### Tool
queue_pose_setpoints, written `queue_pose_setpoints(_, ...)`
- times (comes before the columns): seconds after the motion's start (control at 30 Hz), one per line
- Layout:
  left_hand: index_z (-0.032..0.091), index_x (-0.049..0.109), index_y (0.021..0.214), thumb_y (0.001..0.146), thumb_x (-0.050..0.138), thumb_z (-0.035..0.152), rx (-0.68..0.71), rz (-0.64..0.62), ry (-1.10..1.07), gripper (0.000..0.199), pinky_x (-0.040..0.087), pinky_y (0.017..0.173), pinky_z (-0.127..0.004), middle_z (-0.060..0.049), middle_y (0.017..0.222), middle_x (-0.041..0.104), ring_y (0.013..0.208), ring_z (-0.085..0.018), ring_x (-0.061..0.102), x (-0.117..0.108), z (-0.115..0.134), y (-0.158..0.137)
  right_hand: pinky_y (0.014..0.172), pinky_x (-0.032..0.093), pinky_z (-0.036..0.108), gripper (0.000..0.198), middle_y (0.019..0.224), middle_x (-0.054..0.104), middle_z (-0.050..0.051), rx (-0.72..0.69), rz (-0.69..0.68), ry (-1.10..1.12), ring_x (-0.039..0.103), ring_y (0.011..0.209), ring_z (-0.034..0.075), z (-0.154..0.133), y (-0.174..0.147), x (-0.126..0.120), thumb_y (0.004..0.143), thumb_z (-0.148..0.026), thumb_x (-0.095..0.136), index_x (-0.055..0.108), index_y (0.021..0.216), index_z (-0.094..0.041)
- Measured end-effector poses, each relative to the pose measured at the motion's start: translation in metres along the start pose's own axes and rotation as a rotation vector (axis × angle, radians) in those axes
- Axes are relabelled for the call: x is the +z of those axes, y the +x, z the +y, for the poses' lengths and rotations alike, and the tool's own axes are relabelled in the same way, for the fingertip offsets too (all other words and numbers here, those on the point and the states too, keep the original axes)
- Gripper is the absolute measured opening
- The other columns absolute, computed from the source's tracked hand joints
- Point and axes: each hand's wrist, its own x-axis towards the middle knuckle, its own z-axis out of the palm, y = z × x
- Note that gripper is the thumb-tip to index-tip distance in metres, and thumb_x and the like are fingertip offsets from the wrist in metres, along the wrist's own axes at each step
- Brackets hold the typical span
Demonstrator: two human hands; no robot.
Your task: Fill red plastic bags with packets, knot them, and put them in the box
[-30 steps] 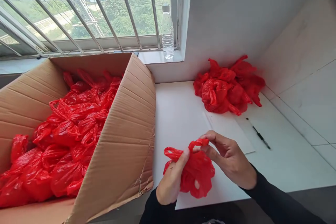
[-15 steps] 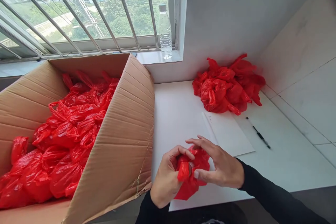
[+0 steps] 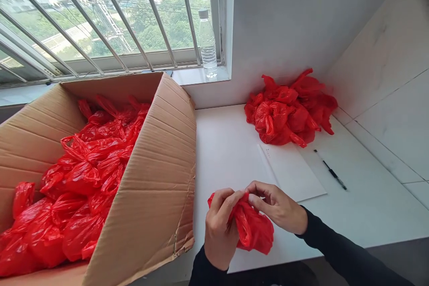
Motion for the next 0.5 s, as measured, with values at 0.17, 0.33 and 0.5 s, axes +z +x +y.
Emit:
queue_pose_setpoints(0.17, 0.031, 0.041, 0.151, 0.098, 0.046, 0.011, -0.006, -0.154, 0.112, 0.056, 0.045, 0.11, -0.045, -0.008, 0.143, 0.053, 0.135, -0.025, 0.046, -0.004, -0.007, -0.015, 0.082, 0.044, 0.033, 0.026, 0.089, 0.059, 0.0, -0.019, 0.181, 0.044, 0.053, 0.083, 0.016, -0.003, -0.002, -0.005, 0.101, -0.045, 0.042, 0.05, 0.091, -0.023)
queue_pose_setpoints(0.33, 0.03, 0.041, 0.15, 0.101, 0.043, 0.017, -0.193, -0.018, 0.141, 0.051, 0.042, 0.113, -0.046, -0.008, 0.15, 0.049, 0.138, -0.024, 0.045, -0.003, -0.03, -0.051, 0.082, 0.044, 0.036, 0.031, 0.081, 0.054, -0.001, 0.006, 0.374, -0.06, 0.051, 0.08, 0.018, 0.019, -0.002, -0.015, 0.101, -0.051, 0.038, 0.048, 0.092, -0.023)
queue_pose_setpoints(0.5, 0.031, 0.053, 0.143, 0.102, 0.044, 0.038, -0.176, 0.222, 0.086, 0.043, 0.045, 0.106, -0.044, -0.008, 0.136, 0.062, 0.126, -0.027, 0.055, 0.014, -0.038, -0.063, 0.082, 0.049, 0.035, 0.034, 0.077, 0.049, -0.002, -0.001, 0.415, -0.097, 0.054, 0.079, 0.019, 0.028, -0.003, -0.008, 0.1, -0.055, 0.036, 0.049, 0.092, -0.024)
